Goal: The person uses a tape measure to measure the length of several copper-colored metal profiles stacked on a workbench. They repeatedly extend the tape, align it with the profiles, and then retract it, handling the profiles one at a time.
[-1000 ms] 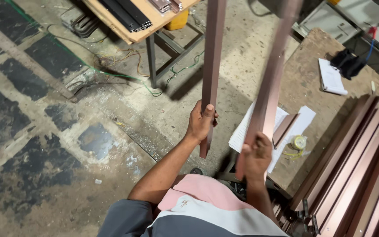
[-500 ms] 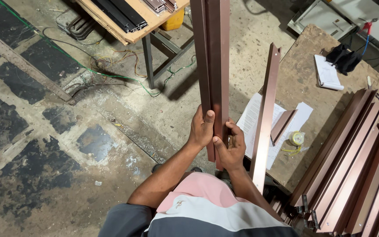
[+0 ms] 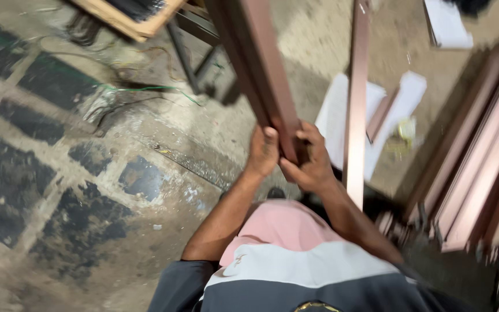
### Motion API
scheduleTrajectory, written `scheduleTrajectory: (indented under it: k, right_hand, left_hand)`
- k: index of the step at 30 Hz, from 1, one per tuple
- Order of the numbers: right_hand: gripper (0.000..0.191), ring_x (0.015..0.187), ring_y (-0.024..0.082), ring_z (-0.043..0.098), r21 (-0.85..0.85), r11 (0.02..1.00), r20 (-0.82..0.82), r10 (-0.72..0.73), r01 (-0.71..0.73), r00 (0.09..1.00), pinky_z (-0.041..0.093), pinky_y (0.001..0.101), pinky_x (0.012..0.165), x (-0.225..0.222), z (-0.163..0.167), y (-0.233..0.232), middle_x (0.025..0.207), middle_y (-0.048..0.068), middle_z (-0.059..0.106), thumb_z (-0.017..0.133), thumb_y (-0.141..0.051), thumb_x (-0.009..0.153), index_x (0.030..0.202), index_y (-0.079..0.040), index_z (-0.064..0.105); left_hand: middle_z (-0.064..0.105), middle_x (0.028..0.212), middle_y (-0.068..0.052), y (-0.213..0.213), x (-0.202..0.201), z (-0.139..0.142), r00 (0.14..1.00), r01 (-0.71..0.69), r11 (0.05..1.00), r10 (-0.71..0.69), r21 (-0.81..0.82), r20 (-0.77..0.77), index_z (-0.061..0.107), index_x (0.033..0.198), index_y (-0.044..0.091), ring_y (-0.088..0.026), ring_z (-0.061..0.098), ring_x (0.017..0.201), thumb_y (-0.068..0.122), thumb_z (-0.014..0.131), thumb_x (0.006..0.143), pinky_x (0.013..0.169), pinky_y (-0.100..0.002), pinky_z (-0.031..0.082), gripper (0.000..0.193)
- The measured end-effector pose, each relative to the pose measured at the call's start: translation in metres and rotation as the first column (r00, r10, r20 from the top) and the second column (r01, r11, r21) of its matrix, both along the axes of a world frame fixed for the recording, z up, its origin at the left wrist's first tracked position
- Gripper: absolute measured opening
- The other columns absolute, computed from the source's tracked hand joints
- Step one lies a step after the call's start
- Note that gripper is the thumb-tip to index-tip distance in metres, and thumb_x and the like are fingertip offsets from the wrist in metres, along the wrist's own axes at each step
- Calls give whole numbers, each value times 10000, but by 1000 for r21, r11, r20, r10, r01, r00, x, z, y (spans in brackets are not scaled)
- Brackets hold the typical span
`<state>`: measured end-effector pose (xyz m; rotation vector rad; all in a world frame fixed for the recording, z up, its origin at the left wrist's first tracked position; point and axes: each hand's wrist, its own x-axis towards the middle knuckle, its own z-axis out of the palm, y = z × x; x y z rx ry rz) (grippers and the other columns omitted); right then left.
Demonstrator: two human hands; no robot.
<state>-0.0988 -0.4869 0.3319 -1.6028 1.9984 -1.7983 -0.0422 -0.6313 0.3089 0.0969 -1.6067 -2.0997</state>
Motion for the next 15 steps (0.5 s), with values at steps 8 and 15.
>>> scheduleTrajectory:
  k: [8, 15]
  right_hand:
    - [623, 1267, 362, 602, 147, 972, -76, -174, 184, 982, 536, 429, 1046, 24, -2, 7, 1444, 193, 516, 803, -62, 812, 1340, -125, 477]
    - [532, 1299, 332, 595, 174, 947, -377, -190, 271, 907, 521, 444, 1050, 38, 11, 2, 1430, 151, 502, 828, -109, 899, 1334, -126, 523]
  left_hand:
    - [582, 1223, -170, -8, 20, 17, 923, -382, 923, 378, -42, -78, 439, 1312, -43, -256, 640, 1089, 691, 752, 895, 910, -407, 617, 900]
    - [536, 1278, -221, 5, 29, 54, 913, -370, 883, 403, 287, -60, 238, 1500, -24, -324, 690, 986, 203, 694, 934, 801, -438, 659, 762]
